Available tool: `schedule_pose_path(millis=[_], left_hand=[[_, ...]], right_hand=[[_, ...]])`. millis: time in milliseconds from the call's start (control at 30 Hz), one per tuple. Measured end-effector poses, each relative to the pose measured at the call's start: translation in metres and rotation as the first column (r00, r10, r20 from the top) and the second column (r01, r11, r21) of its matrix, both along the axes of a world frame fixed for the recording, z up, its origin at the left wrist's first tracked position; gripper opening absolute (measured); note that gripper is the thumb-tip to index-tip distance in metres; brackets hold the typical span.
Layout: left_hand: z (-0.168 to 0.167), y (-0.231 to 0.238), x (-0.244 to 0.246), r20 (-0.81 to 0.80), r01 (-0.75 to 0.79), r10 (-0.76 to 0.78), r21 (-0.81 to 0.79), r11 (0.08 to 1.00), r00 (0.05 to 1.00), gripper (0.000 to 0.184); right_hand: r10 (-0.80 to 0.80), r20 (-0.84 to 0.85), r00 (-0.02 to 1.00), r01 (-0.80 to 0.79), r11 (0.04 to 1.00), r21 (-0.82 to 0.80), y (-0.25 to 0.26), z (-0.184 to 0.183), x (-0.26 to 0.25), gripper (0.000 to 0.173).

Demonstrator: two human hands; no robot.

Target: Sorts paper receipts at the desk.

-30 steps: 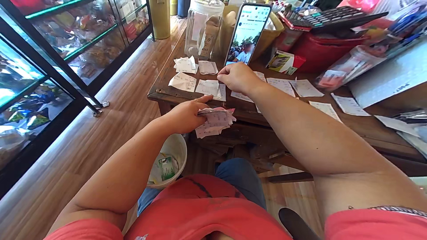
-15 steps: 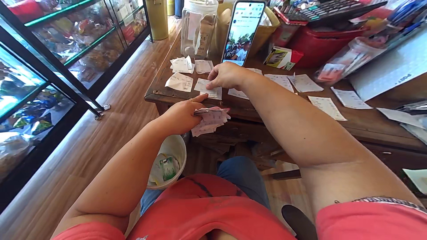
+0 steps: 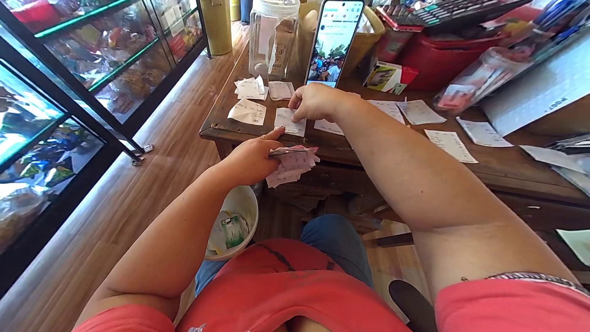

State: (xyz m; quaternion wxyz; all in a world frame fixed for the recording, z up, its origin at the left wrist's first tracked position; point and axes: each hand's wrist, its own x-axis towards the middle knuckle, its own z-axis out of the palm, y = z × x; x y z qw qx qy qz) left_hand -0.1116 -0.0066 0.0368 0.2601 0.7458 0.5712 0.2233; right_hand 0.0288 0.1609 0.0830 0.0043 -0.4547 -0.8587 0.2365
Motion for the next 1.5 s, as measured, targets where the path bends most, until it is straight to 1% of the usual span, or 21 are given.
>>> schedule_pose_path(millis=[133,267,400,467,500,567,600,633,667,700,733,767,800,833,933,1000,1067,1167,1367,1433,1500], left_hand=[[0.0,-0.004,0.007,0.022,-0.035,0.036,-0.031,0.999,0.999,0.024],[-0.007,-0.01,0.016,0.043,-0.047,0.045,0.055,0.997,0.998,0.021],[-0.004,-0.012,0.019,0.028,-0.047,0.045,0.059,0.997,0.999,0.021],[-0.003,-0.013,0.019,0.047,-0.041,0.037,0.079,0.996,0.998,0.021],[-0.003,-0.014,0.018,0.083,-0.041,0.034,0.087,0.995,0.996,0.022],[0.001,-0.02,0.017,0.267,-0.092,0.078,0.043,0.995,0.961,0.027],[0.004,-0.022,0.019,0.418,-0.159,0.155,-0.025,0.987,0.895,0.027],[0.004,-0.021,0.021,0.59,-0.213,0.229,-0.097,0.972,0.775,0.02],[0.003,-0.019,0.022,0.727,-0.21,0.281,-0.19,0.959,0.627,0.017],[0.003,-0.016,0.023,0.82,-0.174,0.327,-0.277,0.945,0.47,0.016],[0.003,-0.013,0.026,0.864,-0.141,0.367,-0.339,0.93,0.345,0.017],[0.002,-0.012,0.03,0.878,-0.108,0.394,-0.379,0.919,0.271,0.017],[0.0,-0.013,0.036,0.875,-0.08,0.416,-0.409,0.909,0.249,0.018],[-0.001,-0.015,0.043,0.864,-0.055,0.432,-0.434,0.899,0.259,0.018],[-0.007,-0.023,0.058,0.826,0.014,0.435,-0.471,0.882,0.357,0.018],[-0.009,-0.021,0.065,0.825,0.043,0.45,-0.492,0.87,0.341,0.018],[-0.008,-0.016,0.07,0.826,0.047,0.463,-0.502,0.864,0.321,0.02],[-0.007,-0.014,0.077,0.832,0.042,0.453,-0.49,0.87,0.321,0.021],[-0.007,-0.021,0.085,0.833,0.081,0.413,-0.471,0.878,0.369,0.019],[-0.009,-0.023,0.084,0.836,0.102,0.391,-0.459,0.882,0.385,0.02],[-0.011,-0.025,0.084,0.842,0.127,0.366,-0.445,0.886,0.397,0.02]], right_hand=[[0.009,0.078,0.997,-0.012,0.999,0.033,-0.005,0.001,-0.002,0.043],[-0.013,0.117,0.993,0.005,0.997,0.074,-0.009,0.001,-0.002,0.036],[-0.016,0.117,0.993,0.006,0.997,0.078,-0.01,0.004,0.0,0.036],[0.003,0.068,0.998,-0.01,0.995,0.102,-0.016,0.009,0.006,0.039],[0.008,0.003,1.0,-0.008,0.991,0.132,-0.023,0.013,0.012,0.039],[0.022,-0.22,0.975,0.03,0.973,0.227,-0.037,0.02,0.029,0.04],[0.03,-0.34,0.94,0.066,0.961,0.268,-0.047,0.023,0.04,0.039],[0.032,-0.449,0.893,0.114,0.949,0.295,-0.057,0.025,0.052,0.037],[0.038,-0.558,0.829,0.166,0.936,0.311,-0.067,0.023,0.065,0.035],[0.051,-0.666,0.744,0.218,0.924,0.315,-0.075,0.017,0.078,0.032],[0.055,-0.757,0.652,0.266,0.918,0.296,-0.083,0.008,0.09,0.03],[0.045,-0.819,0.573,0.306,0.914,0.265,-0.093,-0.004,0.1,0.028],[0.028,-0.851,0.524,0.339,0.91,0.239,-0.103,-0.015,0.11,0.027],[0.009,-0.865,0.502,0.364,0.905,0.221,-0.114,-0.028,0.12,0.025],[-0.001,-0.873,0.488,0.409,0.884,0.227,-0.132,-0.059,0.145,0.021],[-0.007,-0.873,0.487,0.426,0.875,0.231,-0.141,-0.069,0.156,0.019],[0.015,-0.866,0.5,0.426,0.866,0.261,-0.15,-0.072,0.162,0.019],[0.067,-0.827,0.559,0.412,0.843,0.347,-0.159,-0.071,0.162,0.02],[0.129,-0.782,0.61,0.385,0.814,0.435,-0.155,-0.07,0.155,0.02],[0.13,-0.752,0.646,0.359,0.817,0.451,-0.154,-0.068,0.151,0.027],[0.072,-0.711,0.7,0.345,0.837,0.425,-0.155,-0.065,0.147,0.044]])
